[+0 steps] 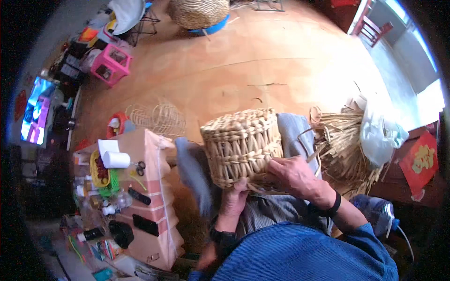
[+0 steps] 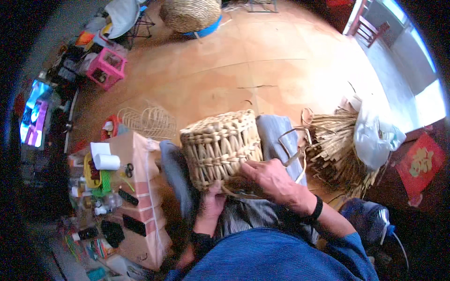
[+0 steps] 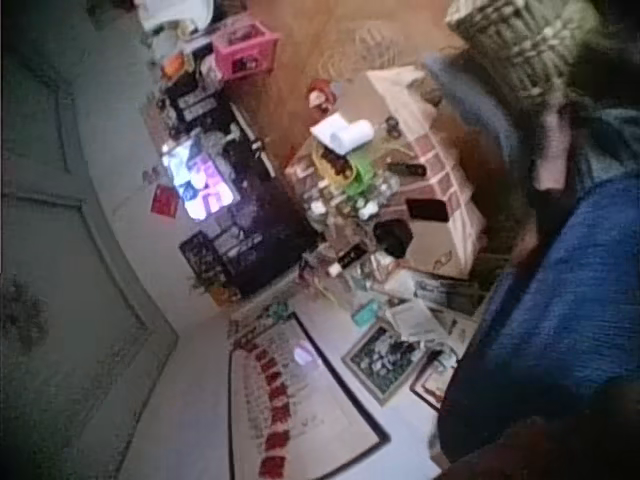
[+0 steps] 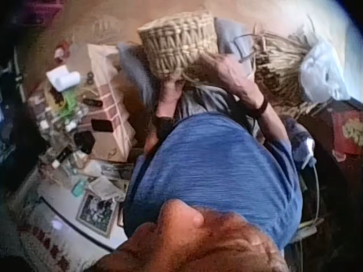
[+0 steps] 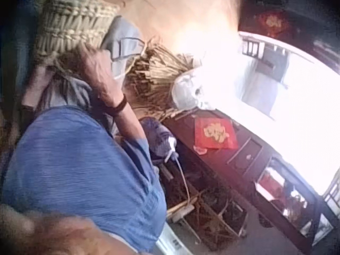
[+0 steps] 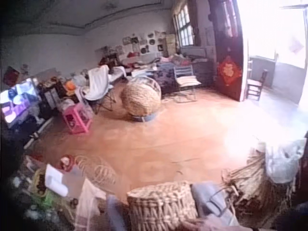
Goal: The recorder is weaving a basket out of straw or wicker material by hand.
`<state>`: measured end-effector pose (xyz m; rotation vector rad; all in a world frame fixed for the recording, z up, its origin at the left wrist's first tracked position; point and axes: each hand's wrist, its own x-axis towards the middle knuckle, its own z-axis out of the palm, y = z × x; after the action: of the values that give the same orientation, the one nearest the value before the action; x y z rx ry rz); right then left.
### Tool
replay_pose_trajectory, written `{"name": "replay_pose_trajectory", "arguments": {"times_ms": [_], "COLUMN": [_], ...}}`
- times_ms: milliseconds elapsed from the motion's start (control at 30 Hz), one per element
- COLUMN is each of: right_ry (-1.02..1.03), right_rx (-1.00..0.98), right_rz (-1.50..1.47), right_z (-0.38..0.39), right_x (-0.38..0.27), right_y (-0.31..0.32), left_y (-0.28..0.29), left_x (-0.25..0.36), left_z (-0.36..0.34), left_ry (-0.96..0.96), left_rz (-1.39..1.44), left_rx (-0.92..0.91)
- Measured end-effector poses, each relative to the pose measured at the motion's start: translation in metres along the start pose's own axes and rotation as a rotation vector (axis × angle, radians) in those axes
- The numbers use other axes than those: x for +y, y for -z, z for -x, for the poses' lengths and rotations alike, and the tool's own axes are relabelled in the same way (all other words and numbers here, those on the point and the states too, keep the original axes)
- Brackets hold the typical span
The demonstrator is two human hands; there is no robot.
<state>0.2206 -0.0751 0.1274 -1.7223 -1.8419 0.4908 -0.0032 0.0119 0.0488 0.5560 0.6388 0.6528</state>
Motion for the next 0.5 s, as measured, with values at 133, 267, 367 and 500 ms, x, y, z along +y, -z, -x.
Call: {"name": "replay_pose_trajectory", "arguments": {"times_ms": [133,267,367,500], "right_ry": [-0.059,-0.13,-0.182,-0.079], "right_rx": [0.069,0.074,0.159,0.323], "right_rz": [-0.09,-0.196,-0.237,0.035], "right_z": [0.006,0.012,0.019,0.016], "right_x": [-0.01,-0.006,-0.004,-0.013], "right_y": [0.007,-0.001,-0.015,-0.002], "left_y": [0.001,0.019,0.02,0.036], "left_x": [-0.002,-0.006,-0.008,-0.016], "left_z": [-0.001,0.003,0.002,0.011], "left_ry": [0.02,0.042,0.044,-0.019], "left_rz": [0.028,0.012,0.04,-0.041], "left_rx": [-0.009,0.04,0.021,-0.093]}}
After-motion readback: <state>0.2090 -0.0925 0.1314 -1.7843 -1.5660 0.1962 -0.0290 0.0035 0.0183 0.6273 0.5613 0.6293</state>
